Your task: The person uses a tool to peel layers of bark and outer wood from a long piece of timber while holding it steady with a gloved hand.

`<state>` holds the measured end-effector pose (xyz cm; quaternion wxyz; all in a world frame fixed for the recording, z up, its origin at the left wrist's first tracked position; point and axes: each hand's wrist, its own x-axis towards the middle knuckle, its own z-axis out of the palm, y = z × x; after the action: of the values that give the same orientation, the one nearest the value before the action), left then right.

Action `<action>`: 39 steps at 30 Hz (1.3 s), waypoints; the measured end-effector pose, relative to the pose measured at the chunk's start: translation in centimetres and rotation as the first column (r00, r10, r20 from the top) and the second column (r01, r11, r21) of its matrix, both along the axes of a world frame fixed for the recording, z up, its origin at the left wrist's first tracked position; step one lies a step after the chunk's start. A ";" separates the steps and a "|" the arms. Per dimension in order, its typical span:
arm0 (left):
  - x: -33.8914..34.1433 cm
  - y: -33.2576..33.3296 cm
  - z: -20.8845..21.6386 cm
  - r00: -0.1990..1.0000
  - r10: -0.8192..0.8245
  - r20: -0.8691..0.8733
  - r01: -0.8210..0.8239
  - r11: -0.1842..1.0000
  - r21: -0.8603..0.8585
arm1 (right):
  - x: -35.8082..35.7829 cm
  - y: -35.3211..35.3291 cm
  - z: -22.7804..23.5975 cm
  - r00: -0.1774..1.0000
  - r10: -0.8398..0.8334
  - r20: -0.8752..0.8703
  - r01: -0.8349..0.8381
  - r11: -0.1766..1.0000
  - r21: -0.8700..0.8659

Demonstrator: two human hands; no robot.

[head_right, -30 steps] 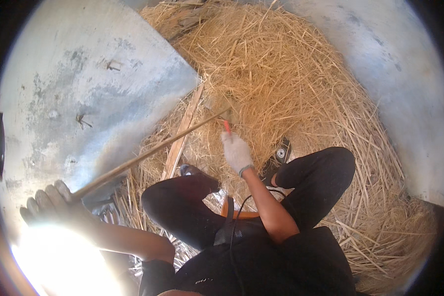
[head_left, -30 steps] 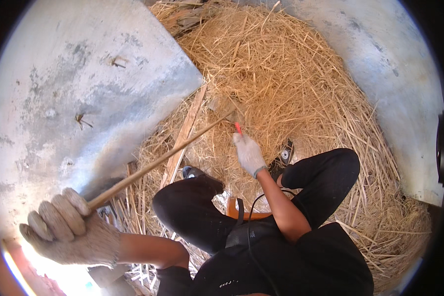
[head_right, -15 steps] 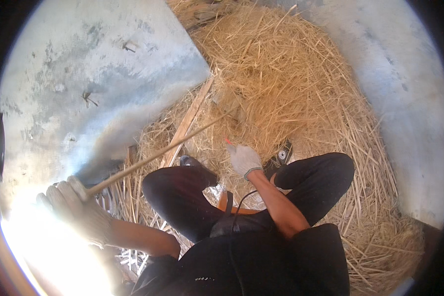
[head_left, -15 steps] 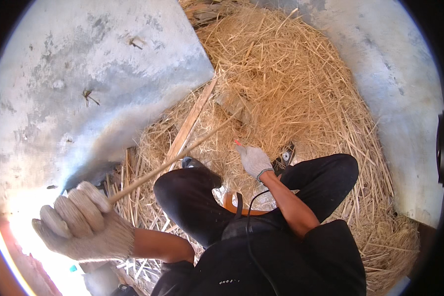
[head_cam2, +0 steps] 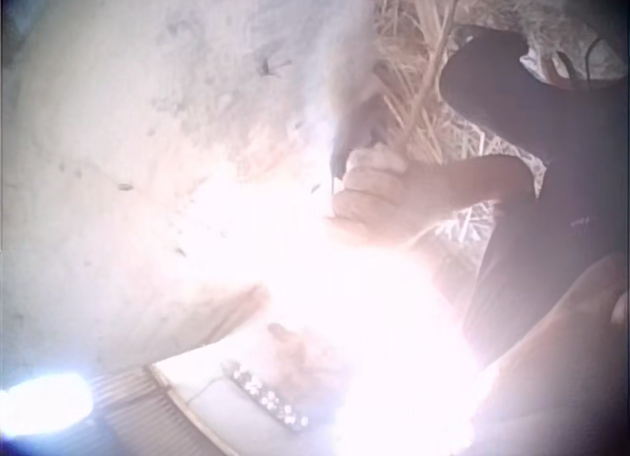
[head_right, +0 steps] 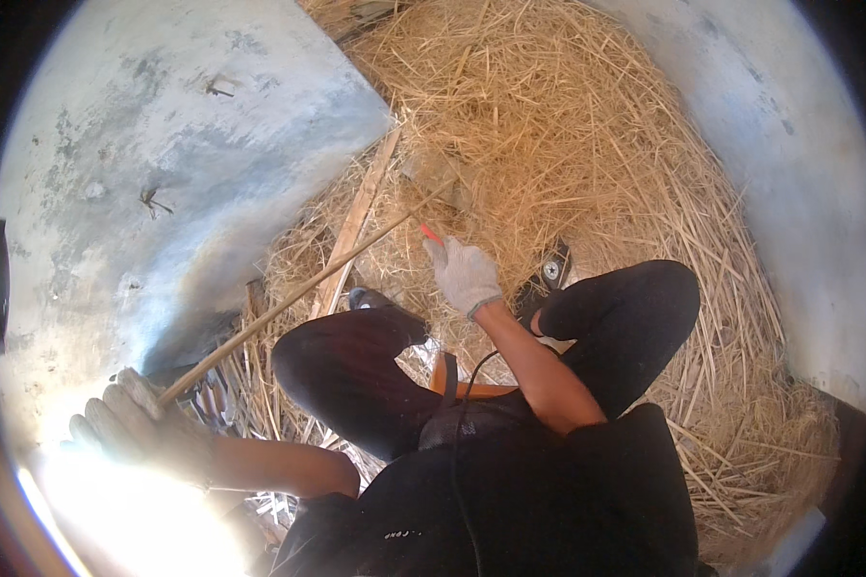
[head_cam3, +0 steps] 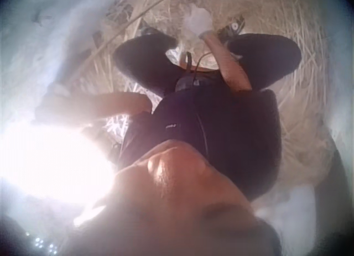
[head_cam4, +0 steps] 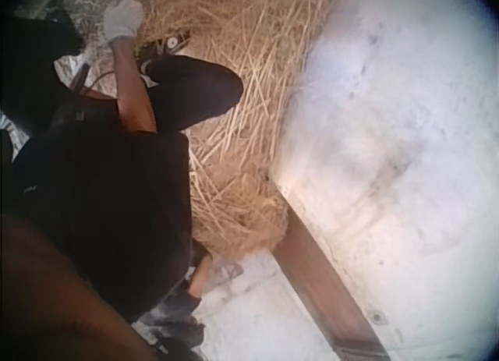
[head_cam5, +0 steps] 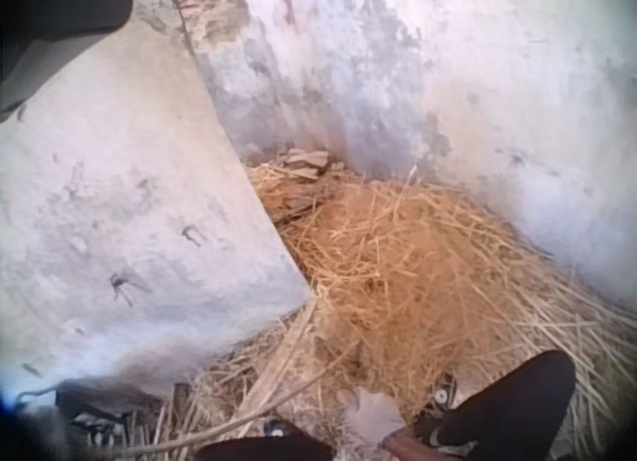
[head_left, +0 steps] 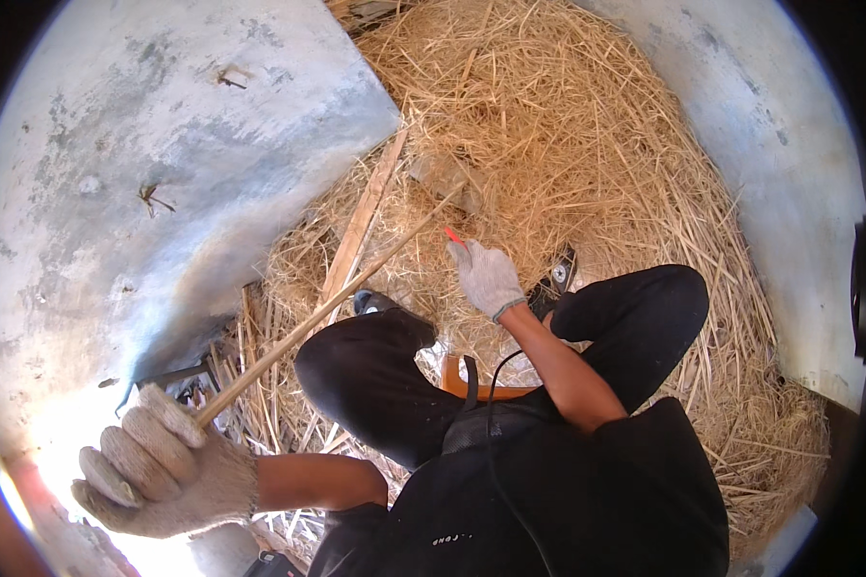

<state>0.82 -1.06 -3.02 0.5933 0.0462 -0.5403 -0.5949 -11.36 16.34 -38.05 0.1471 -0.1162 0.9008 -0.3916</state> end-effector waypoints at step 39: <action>-2.1 -1.2 1.3 0.997 0.036 0.070 -0.034 0.999 -0.023 | -1.1 0.5 5.8 0.976 -0.003 0.216 0.064 0.960 -0.274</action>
<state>-1.25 -2.26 -1.77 0.5846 0.0701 -0.5665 -0.5765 -12.51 16.86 -32.29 0.2183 -0.0780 0.8173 -0.5275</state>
